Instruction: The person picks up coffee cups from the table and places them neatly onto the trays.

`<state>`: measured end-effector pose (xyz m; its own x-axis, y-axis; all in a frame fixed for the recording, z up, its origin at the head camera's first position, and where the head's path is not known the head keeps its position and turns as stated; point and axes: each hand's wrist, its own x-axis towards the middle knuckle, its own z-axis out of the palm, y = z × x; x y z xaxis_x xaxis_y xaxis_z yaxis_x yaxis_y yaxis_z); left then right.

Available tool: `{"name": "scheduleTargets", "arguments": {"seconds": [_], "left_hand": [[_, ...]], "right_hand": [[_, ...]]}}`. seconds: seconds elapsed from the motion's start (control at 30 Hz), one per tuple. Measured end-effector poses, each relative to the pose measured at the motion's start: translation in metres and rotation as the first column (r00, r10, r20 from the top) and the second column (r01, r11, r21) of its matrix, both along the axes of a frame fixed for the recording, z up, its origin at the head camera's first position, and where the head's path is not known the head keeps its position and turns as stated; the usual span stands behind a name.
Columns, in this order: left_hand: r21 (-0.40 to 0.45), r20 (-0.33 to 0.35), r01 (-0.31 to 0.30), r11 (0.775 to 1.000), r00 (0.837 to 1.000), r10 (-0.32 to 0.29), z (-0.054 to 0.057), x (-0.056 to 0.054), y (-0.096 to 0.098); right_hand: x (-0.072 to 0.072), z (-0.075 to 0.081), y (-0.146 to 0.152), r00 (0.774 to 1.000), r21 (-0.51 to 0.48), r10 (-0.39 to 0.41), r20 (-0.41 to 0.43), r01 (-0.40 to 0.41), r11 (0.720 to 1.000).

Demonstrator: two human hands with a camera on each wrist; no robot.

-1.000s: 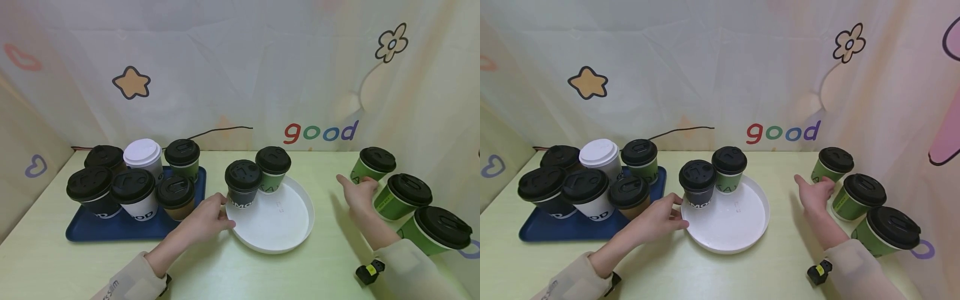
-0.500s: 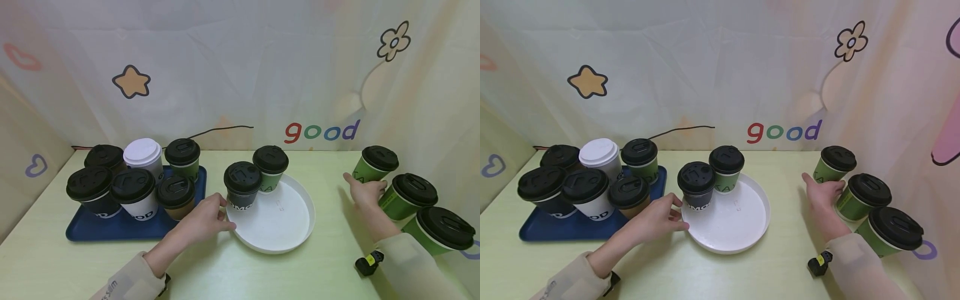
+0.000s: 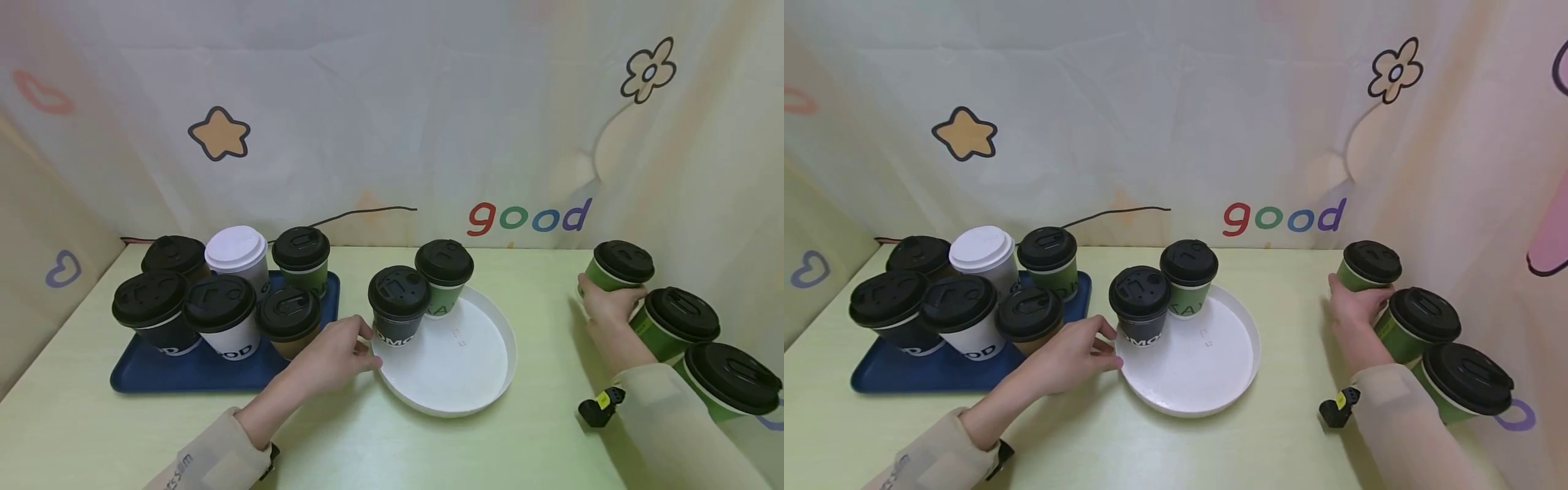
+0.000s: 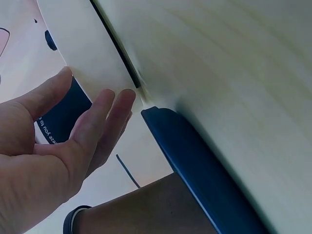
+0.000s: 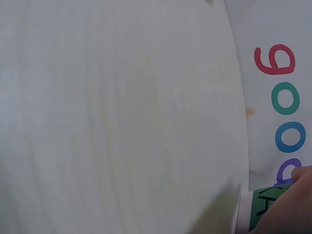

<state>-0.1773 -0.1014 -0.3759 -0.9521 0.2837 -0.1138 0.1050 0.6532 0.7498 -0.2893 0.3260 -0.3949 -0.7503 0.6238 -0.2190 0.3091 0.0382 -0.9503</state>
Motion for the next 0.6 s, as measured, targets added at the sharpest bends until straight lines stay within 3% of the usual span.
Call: {"name": "scheduleTargets", "arguments": {"seconds": [0.2,0.37,0.6], "left_hand": [[0.007,-0.007,-0.001,1.000,1.000,0.001,0.000,0.000,0.000],[0.012,-0.024,-0.012,1.000,1.000,0.012,0.001,-0.001,0.000],[-0.019,-0.048,-0.012,1.000,0.999,0.011,0.002,-0.002,0.001]], "right_hand": [[0.001,-0.001,0.001,0.999,0.053,0.037,-0.013,-0.037,0.998],[0.006,0.002,-0.009,0.991,0.127,0.131,-0.024,-0.127,0.984],[0.017,0.007,-0.029,0.954,0.275,0.296,-0.043,-0.273,0.922]]}}
